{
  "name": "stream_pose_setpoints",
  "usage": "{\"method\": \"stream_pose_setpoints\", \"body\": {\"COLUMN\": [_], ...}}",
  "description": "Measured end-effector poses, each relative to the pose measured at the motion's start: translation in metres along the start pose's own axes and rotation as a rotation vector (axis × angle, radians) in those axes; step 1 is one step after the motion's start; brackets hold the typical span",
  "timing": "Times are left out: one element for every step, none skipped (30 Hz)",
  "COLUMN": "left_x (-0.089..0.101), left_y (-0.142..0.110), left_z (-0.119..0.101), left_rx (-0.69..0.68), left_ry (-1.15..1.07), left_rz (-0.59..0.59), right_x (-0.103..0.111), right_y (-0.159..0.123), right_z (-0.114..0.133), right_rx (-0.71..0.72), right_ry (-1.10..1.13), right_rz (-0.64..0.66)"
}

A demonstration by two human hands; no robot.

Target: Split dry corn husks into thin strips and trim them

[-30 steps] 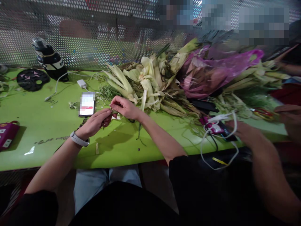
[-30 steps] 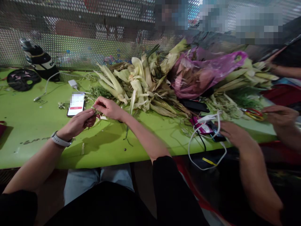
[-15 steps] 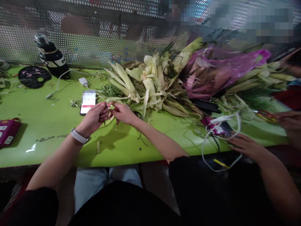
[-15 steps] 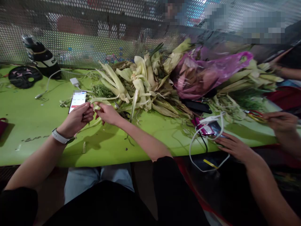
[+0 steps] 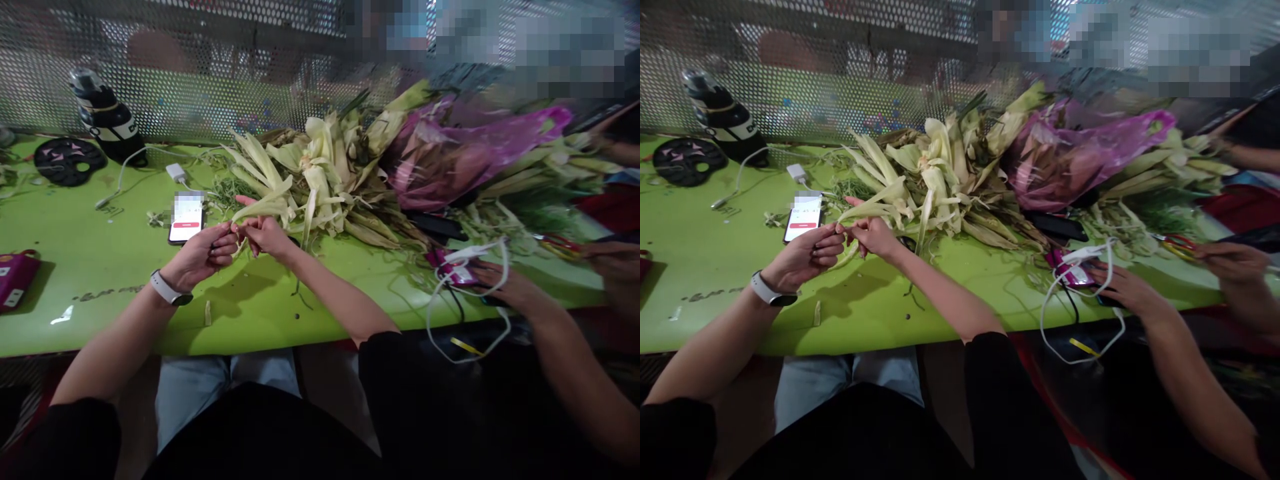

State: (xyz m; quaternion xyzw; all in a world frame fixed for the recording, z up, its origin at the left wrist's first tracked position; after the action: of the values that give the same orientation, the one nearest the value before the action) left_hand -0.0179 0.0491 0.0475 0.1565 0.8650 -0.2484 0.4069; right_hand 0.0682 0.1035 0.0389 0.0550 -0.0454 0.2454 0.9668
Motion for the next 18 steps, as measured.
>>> {"method": "stream_pose_setpoints", "body": {"left_x": [0.000,-0.001,-0.002,-0.002,-0.002,-0.003,-0.002,-0.002,-0.001,0.001,0.002,0.005,0.008,0.012,0.016,0.020,0.024,0.028], "left_y": [0.000,0.000,-0.001,-0.001,-0.001,-0.002,-0.002,-0.002,-0.002,-0.001,0.000,0.001,0.002,0.004,0.005,0.006,0.008,0.008], "left_z": [0.000,0.000,0.000,0.001,0.001,0.001,0.001,0.001,-0.001,-0.003,-0.006,-0.009,-0.012,-0.016,-0.020,-0.024,-0.028,-0.031], "left_rx": [-0.003,-0.003,0.000,0.007,0.014,0.023,0.029,0.031,0.023,0.007,-0.015,-0.043,-0.077,-0.118,-0.162,-0.210,-0.260,-0.307], "left_ry": [-0.003,-0.004,-0.004,-0.001,0.004,0.010,0.018,0.029,0.044,0.064,0.090,0.127,0.177,0.239,0.314,0.398,0.486,0.572], "left_rz": [0.002,0.005,0.008,0.008,0.007,0.006,0.005,0.004,0.003,0.003,0.003,-0.002,-0.012,-0.027,-0.048,-0.077,-0.111,-0.147], "right_x": [0.001,0.001,-0.001,-0.003,-0.006,-0.009,-0.010,-0.010,-0.009,-0.008,-0.007,-0.006,-0.006,-0.006,-0.006,-0.007,-0.009,-0.010], "right_y": [-0.001,-0.001,-0.002,-0.003,-0.003,-0.004,-0.003,-0.002,-0.001,0.001,0.002,0.003,0.002,0.002,0.000,-0.002,-0.004,-0.007], "right_z": [0.001,0.002,0.003,0.004,0.003,0.002,0.000,-0.002,-0.005,-0.007,-0.010,-0.012,-0.013,-0.013,-0.012,-0.010,-0.007,-0.004], "right_rx": [0.009,0.017,0.020,0.018,0.011,-0.003,-0.021,-0.038,-0.049,-0.056,-0.063,-0.070,-0.075,-0.076,-0.069,-0.056,-0.044,-0.043], "right_ry": [0.001,0.000,-0.001,-0.005,-0.012,-0.018,-0.026,-0.037,-0.048,-0.060,-0.070,-0.080,-0.090,-0.101,-0.117,-0.136,-0.153,-0.164], "right_rz": [0.000,0.009,0.036,0.079,0.126,0.162,0.180,0.180,0.166,0.144,0.129,0.123,0.117,0.113,0.110,0.110,0.111,0.114]}}
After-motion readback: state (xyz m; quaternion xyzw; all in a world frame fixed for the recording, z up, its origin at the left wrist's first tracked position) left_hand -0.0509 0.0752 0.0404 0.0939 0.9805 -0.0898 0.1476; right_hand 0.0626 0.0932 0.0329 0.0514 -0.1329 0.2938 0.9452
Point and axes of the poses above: each hand's wrist, its own y-axis towards the middle knuckle, its own x-axis out of the back of the hand, z = x × y, the point moved 8 cm from there along y, towards the middle knuckle, and after that the axes turned 8 degrees about -y, right-handed, at the moved point
